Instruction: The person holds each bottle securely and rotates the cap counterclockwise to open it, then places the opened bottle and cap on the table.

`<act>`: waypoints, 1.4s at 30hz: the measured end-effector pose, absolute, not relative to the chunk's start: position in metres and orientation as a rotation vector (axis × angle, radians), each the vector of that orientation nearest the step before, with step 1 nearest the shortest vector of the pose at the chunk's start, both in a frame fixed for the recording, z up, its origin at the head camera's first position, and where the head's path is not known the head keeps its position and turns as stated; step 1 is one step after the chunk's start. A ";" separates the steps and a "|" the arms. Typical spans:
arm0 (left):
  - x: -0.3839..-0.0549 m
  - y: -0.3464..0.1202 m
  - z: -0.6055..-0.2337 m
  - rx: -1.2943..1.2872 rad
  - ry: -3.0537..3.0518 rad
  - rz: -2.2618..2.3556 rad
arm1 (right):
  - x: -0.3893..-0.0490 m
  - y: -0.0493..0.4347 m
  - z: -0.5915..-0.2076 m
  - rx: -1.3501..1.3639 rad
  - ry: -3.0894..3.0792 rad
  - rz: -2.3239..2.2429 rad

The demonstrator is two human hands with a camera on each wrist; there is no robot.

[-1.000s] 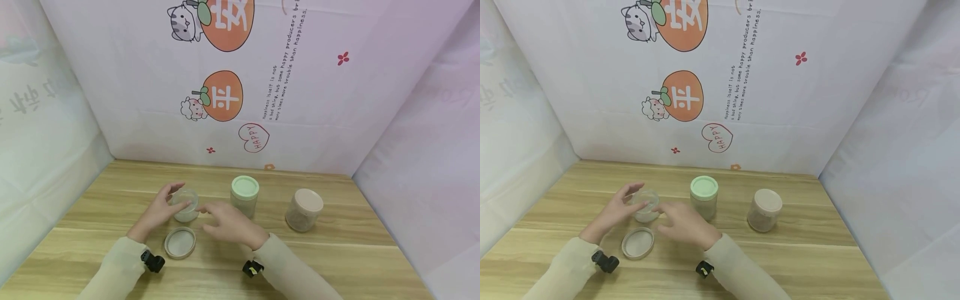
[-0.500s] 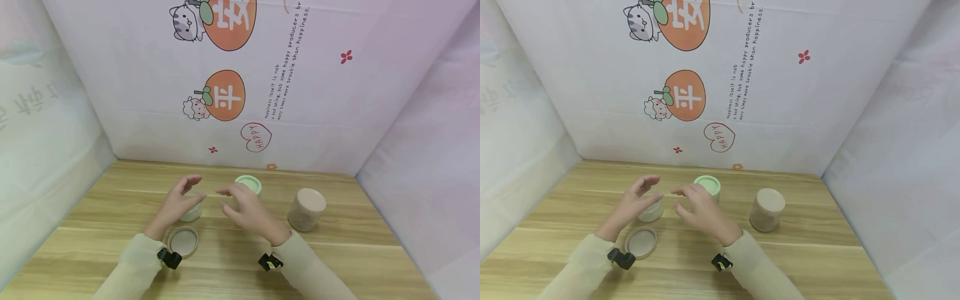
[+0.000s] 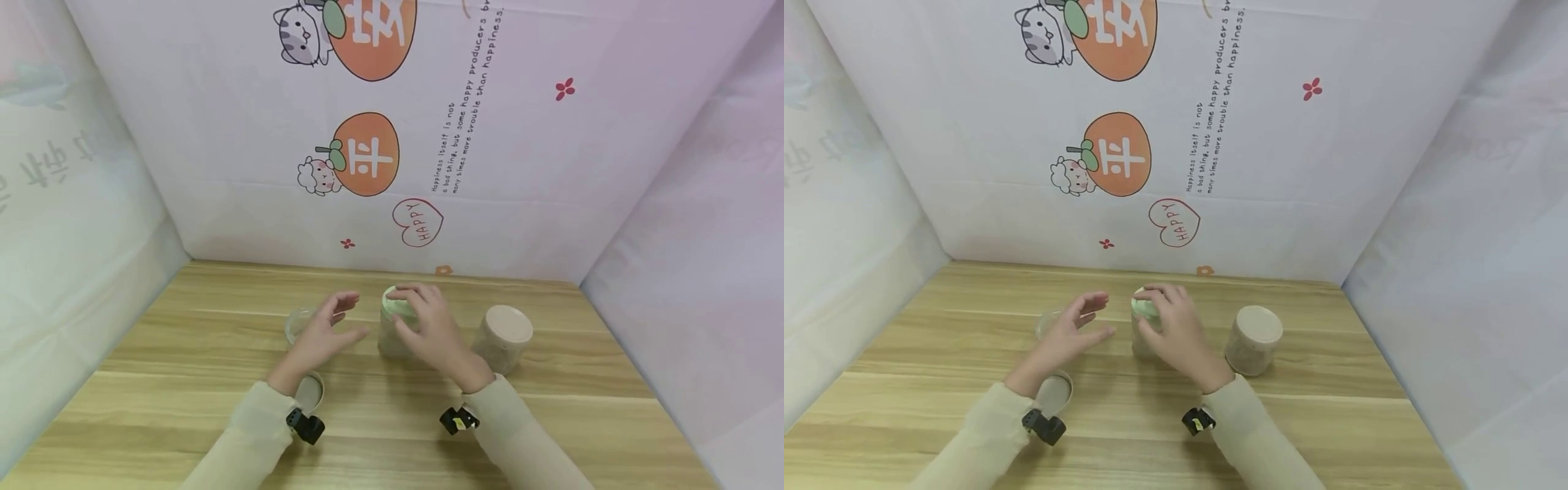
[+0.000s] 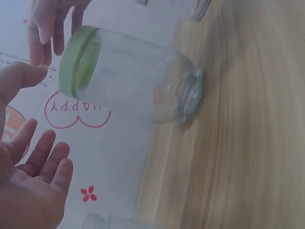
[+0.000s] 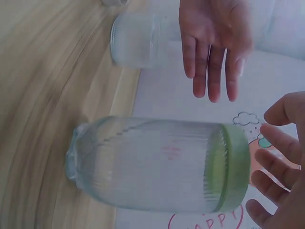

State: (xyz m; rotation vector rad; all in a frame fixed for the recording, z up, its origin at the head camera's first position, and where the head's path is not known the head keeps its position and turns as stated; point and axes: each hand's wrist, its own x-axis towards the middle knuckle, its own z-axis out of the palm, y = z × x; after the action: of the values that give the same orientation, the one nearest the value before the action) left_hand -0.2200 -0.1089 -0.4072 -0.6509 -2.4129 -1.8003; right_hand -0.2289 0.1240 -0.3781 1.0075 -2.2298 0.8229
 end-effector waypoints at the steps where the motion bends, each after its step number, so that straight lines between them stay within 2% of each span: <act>1: -0.220 -0.106 -0.408 -0.652 -2.425 -1.797 | -0.230 0.126 -0.379 0.986 -2.243 0.826; 17: -0.229 -0.058 -0.422 -0.610 -2.501 -1.768 | -0.230 0.143 -0.390 0.770 -2.544 0.957; 33: -0.241 -0.041 -0.442 -0.411 -2.474 -1.791 | -0.238 0.137 -0.392 0.704 -2.597 0.917; 42: -0.246 -0.036 -0.444 -0.431 -2.468 -1.781 | -0.241 0.131 -0.388 0.492 -2.657 0.777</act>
State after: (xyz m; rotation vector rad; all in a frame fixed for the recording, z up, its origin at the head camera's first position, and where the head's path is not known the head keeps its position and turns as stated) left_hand -0.2460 -0.0363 -0.4441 -0.4314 -2.4676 -1.7812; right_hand -0.2414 0.1307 -0.3883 0.4921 -2.6566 0.7768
